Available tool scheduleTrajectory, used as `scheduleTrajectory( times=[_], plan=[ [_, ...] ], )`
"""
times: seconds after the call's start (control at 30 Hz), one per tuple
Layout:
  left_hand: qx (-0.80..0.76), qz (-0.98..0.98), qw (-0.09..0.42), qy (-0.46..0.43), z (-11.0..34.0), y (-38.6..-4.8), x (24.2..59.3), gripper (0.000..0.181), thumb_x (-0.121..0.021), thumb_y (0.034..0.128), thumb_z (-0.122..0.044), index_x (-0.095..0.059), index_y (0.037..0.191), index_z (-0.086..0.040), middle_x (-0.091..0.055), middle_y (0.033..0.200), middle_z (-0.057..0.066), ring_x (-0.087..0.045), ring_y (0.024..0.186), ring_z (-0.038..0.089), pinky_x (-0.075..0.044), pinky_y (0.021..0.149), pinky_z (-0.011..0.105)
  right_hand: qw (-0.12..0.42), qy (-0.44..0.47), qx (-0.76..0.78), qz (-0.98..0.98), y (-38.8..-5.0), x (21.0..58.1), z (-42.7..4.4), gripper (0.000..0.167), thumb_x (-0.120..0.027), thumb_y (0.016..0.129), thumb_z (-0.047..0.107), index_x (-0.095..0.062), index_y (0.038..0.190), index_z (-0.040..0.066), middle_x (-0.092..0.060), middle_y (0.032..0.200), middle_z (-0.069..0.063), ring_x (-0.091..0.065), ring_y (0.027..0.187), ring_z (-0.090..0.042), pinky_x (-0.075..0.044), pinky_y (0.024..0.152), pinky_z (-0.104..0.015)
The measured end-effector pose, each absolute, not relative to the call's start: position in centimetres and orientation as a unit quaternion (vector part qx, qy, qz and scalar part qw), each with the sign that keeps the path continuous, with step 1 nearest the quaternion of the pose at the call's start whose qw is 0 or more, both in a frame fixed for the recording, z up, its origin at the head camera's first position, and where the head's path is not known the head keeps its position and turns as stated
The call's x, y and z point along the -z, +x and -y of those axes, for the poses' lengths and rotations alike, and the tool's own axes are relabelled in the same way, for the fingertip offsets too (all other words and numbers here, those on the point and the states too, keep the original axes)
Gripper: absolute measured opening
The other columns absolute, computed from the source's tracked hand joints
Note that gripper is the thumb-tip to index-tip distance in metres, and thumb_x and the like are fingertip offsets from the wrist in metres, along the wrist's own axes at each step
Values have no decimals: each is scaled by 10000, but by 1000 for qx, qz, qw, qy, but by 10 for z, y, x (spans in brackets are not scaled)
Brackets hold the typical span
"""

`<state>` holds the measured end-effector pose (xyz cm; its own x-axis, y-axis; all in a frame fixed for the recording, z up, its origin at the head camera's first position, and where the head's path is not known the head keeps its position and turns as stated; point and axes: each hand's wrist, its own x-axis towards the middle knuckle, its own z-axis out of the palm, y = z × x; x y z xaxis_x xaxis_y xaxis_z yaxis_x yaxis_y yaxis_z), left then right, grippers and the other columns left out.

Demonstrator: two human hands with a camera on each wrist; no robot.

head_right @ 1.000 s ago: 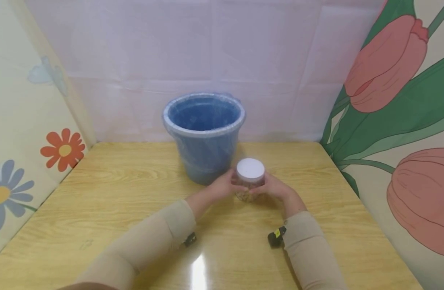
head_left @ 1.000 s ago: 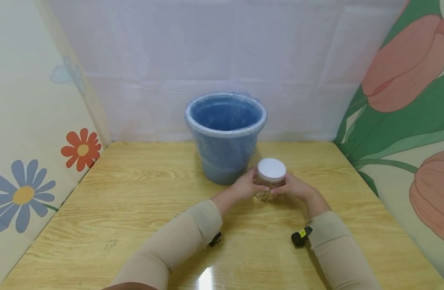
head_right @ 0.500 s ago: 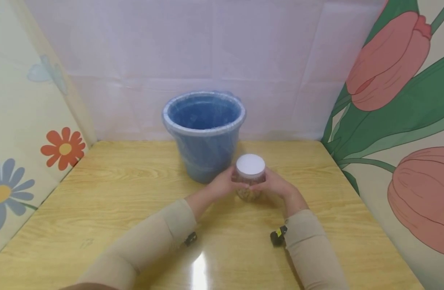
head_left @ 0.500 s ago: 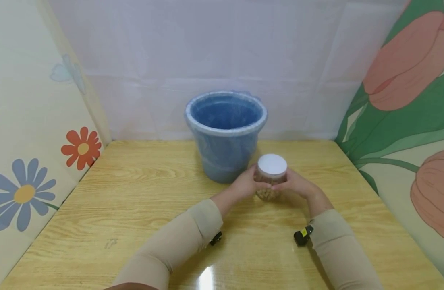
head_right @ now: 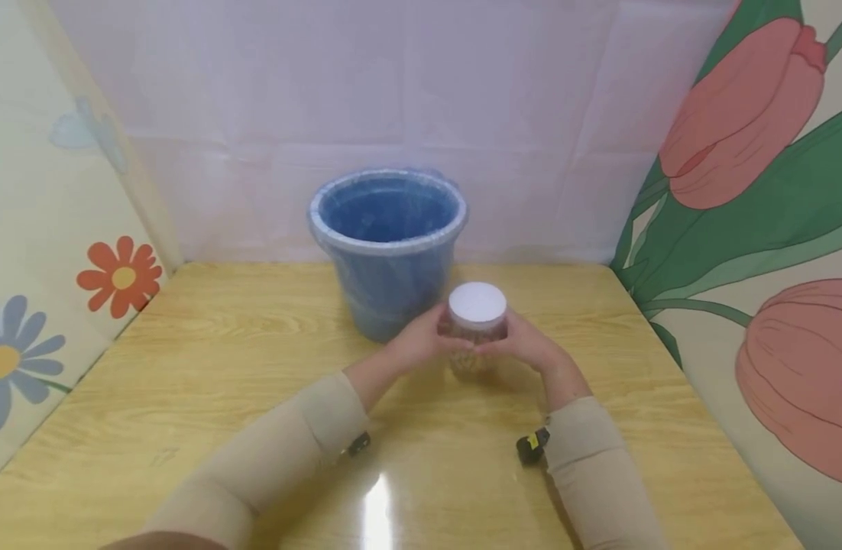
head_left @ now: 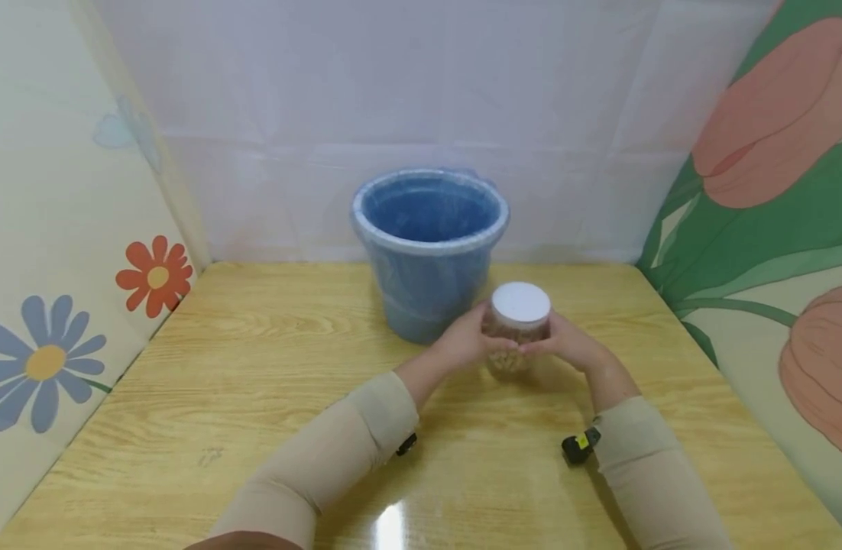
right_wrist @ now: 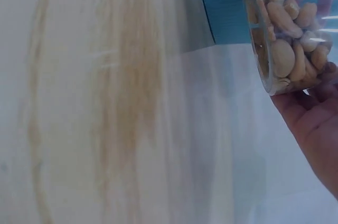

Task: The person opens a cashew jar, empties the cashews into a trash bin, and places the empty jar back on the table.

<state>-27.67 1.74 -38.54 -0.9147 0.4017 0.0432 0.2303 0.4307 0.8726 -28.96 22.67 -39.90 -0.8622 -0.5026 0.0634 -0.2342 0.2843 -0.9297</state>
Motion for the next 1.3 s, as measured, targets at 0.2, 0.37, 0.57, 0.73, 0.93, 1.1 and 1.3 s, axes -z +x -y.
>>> scheduleTrajectory(
  times=[0.2, 0.37, 0.57, 0.73, 0.93, 1.1, 1.3],
  plan=[
    [-482, -849, 68, 204, -11, -274, 372, 852, -778, 689, -347, -333, 1406, -230, -487, 1335, 14, -481, 1178, 202, -394, 974, 392, 111, -255, 555, -784, -287, 389, -223, 911, -731, 712, 27, -157, 1419, -4, -251, 1429, -237, -265, 1294, -405, -250, 1038, -533],
    [-476, -853, 66, 204, -3, -271, 360, 904, -786, 656, -392, -321, 1411, -215, -493, 1326, 26, -502, 1150, 197, -432, 934, 383, 103, -287, 554, -775, -281, 377, -219, 917, -722, 712, -6, -143, 1424, 8, -228, 1445, -222, -230, 1314, -397, -216, 1051, -538],
    [-486, -845, 76, 210, 6, -267, 348, 894, -786, 660, -367, -324, 1405, -193, -491, 1324, 32, -517, 1135, 200, -460, 901, 353, 100, -311, 557, -764, -279, 370, -217, 910, -715, 716, -14, -147, 1427, 32, -227, 1448, -202, -234, 1310, -393, -216, 1047, -551],
    [-508, -827, 84, 226, 11, -265, 345, 860, -794, 661, -335, -352, 1386, -200, -505, 1302, 11, -537, 1103, 191, -480, 864, 317, 94, -312, 564, -758, -276, 367, -216, 898, -710, 706, -29, -171, 1421, 27, -238, 1441, -197, -245, 1301, -384, -216, 1050, -548],
    [-508, -821, 82, 247, 15, -265, 345, 830, -791, 674, -329, -367, 1379, -224, -509, 1297, -14, -541, 1091, 164, -474, 869, 311, 88, -308, 568, -759, -274, 365, -215, 925, -720, 674, -42, -171, 1416, 4, -247, 1434, -210, -265, 1291, -382, -256, 1037, -526],
    [-511, -817, 69, 258, 18, -265, 343, 831, -802, 668, -284, -372, 1378, -238, -492, 1318, -28, -519, 1124, 158, -455, 906, 331, 69, -309, 560, -765, -273, 366, -212, 922, -731, 657, -43, -193, 1405, -22, -280, 1414, -229, -293, 1271, -397, -268, 1030, -532],
    [-488, -836, 47, 245, 18, -261, 339, 893, -845, 591, -323, -396, 1353, -192, -528, 1262, -10, -531, 1090, 161, -435, 932, 357, 57, -324, 543, -772, -274, 367, -207, 881, -758, 657, -4, -267, 1388, 1, -344, 1391, -189, -341, 1251, -367, -307, 1009, -530]
  ],
)
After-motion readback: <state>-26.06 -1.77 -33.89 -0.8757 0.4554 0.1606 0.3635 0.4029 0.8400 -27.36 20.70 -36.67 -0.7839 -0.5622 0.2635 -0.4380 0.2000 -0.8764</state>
